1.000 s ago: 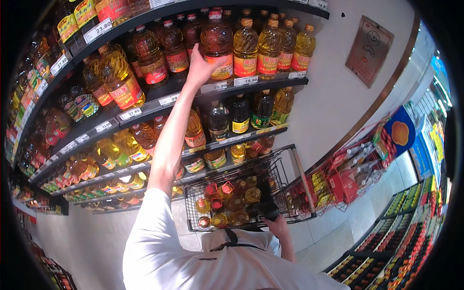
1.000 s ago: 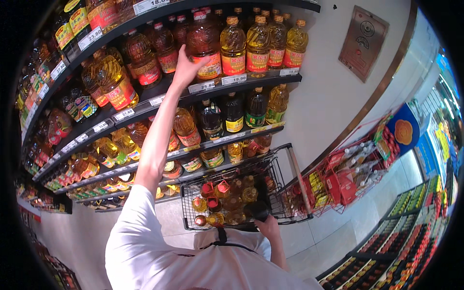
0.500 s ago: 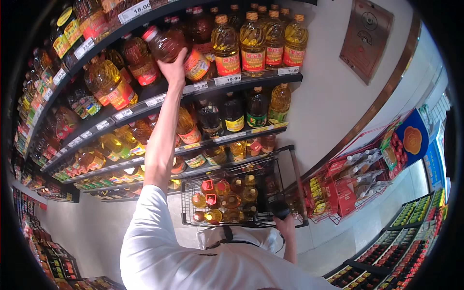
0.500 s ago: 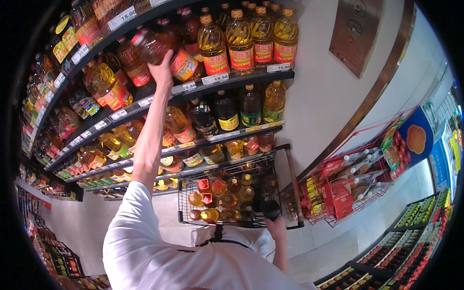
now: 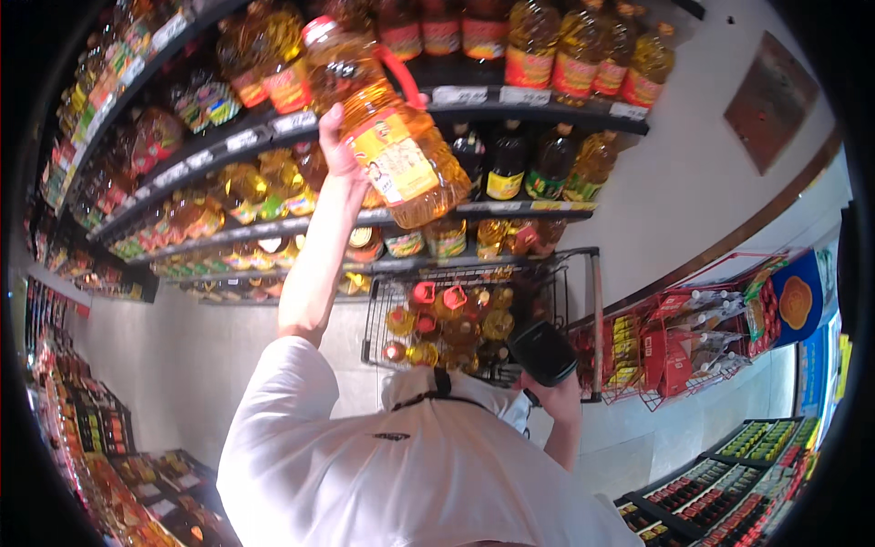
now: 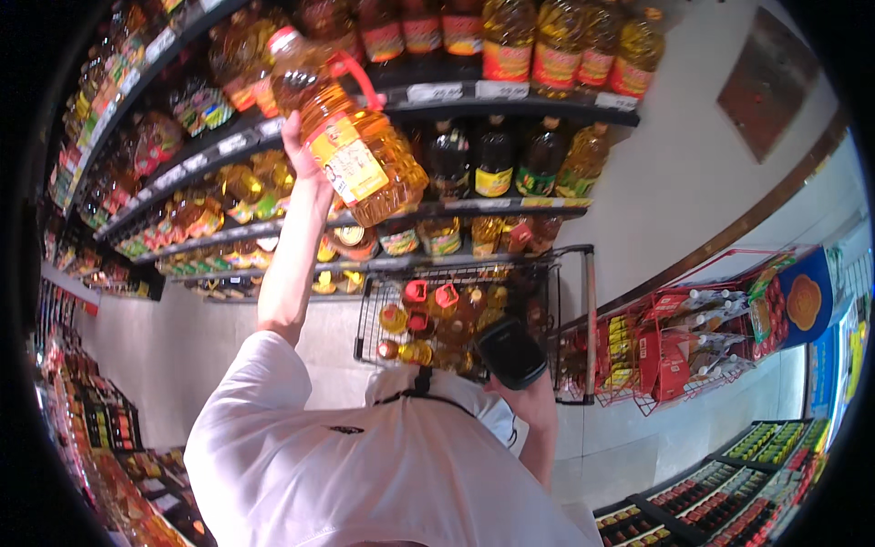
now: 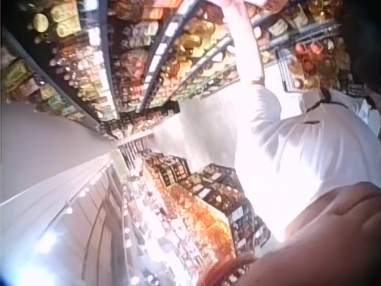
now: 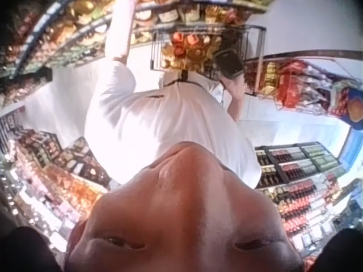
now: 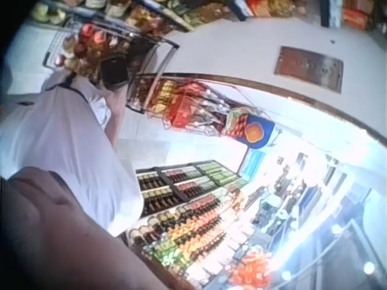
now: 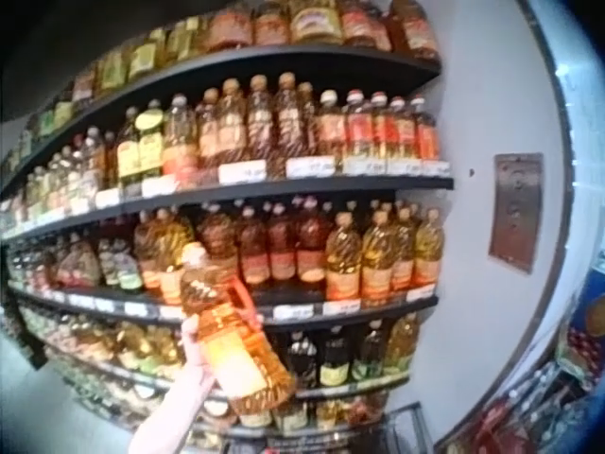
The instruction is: Scan multiple bottles of cooking oil from a supermarket shelf and place them into a shopping cart.
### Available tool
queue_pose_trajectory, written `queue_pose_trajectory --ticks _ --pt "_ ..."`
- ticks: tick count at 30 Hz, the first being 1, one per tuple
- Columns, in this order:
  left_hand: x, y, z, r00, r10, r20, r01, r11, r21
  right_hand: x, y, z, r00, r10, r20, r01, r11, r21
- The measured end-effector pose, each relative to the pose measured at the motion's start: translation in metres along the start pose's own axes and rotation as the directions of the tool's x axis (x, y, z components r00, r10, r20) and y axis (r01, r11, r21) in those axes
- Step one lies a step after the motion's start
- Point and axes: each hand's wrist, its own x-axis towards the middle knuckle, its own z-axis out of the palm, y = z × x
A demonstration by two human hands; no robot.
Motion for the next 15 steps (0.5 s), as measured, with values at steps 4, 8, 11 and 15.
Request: queue_pose_trajectory --ticks 4,8,11,15 --pt "-0.035 -0.006 0.007 0.987 -0.066 -0.149 0.074 0.996 0.045 -0.003 -0.013 0.028 0.989 -0.116 0.097 0.129 0.981 -0.146" --pt "-0.073 -0.017 0.01 0.92 -0.007 -0.392 0.068 0.987 0.144 0.021 -0.012 0.053 0.97 -0.236 0.066 0.245 0.948 -0.205" --pt "-0.093 -0.037 0.027 0.875 0.002 -0.485 0.074 0.988 0.137 0.064 -0.008 0.086 0.941 -0.334 0.048 0.316 0.923 0.221" --pt "-0.112 -0.068 0.053 0.847 0.065 -0.528 0.015 0.989 0.146 0.081 -0.009 0.127 0.851 -0.524 -0.026 0.384 0.587 0.713"
